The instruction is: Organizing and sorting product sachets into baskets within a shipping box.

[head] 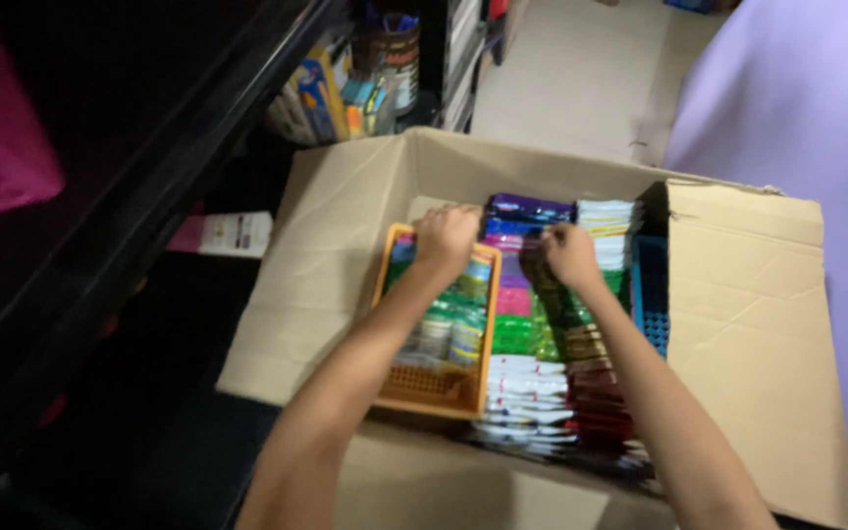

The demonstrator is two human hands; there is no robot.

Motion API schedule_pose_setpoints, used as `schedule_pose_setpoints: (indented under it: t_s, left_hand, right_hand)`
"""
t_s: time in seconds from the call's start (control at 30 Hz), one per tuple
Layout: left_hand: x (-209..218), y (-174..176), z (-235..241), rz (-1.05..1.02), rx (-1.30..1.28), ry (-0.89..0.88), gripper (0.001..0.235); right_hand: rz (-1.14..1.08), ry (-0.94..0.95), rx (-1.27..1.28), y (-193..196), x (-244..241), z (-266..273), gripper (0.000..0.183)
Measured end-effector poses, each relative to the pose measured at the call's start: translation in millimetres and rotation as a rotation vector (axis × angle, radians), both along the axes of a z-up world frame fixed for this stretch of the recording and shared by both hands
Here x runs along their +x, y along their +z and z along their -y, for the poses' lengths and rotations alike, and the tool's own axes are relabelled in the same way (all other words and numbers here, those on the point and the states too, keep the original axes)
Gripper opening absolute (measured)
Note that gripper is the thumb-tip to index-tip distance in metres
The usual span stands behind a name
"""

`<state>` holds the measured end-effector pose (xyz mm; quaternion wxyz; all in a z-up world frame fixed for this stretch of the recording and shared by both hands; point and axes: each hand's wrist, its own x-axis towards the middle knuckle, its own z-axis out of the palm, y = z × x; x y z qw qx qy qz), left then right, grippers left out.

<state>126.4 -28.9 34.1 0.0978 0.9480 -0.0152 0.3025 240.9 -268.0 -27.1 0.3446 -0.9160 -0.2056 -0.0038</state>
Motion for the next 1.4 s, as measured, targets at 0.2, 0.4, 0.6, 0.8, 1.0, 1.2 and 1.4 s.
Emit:
schedule_pose_setpoints:
  t_s: [0.2,0.4,0.6,0.8,1.0,1.2,1.4]
  left_hand:
    - [77,-21,20,-0.334,-0.098,-0.048,0.022]
    - [135,-81,29,-0.432,-0.125,-0.016,0.024]
    - [153,-137,34,-0.386,-0.237,-0.032,0.022]
    - [152,-145,20,-0.338,-0.298,-0.058,0.016]
    - [151,-147,12,-0.647,-0.731,-0.118,0.028]
    - [184,-216,12,-0.289,-0.439,-0.274,0.043]
    - [188,-217,11,-0.608,-0.636,-0.256,0.041]
  right_hand:
    - [0.165,0.023,-0.053,-12,71,20,0.020]
    - [0.195,0.159,-0.097,6,82,8,0.028]
    - [0.254,0.221,-0.282,14,76,-3,0.034]
    - [0.327,0.245,-0.303,0,84,-3,0.032]
    - [0.383,0.191,-0.568,-6,71,-15,0.030]
    - [0.283,0.167,-0.644,-12,68,-13,0.033]
    - [0.118,0.166,-0.767,1,73,-19,0.050]
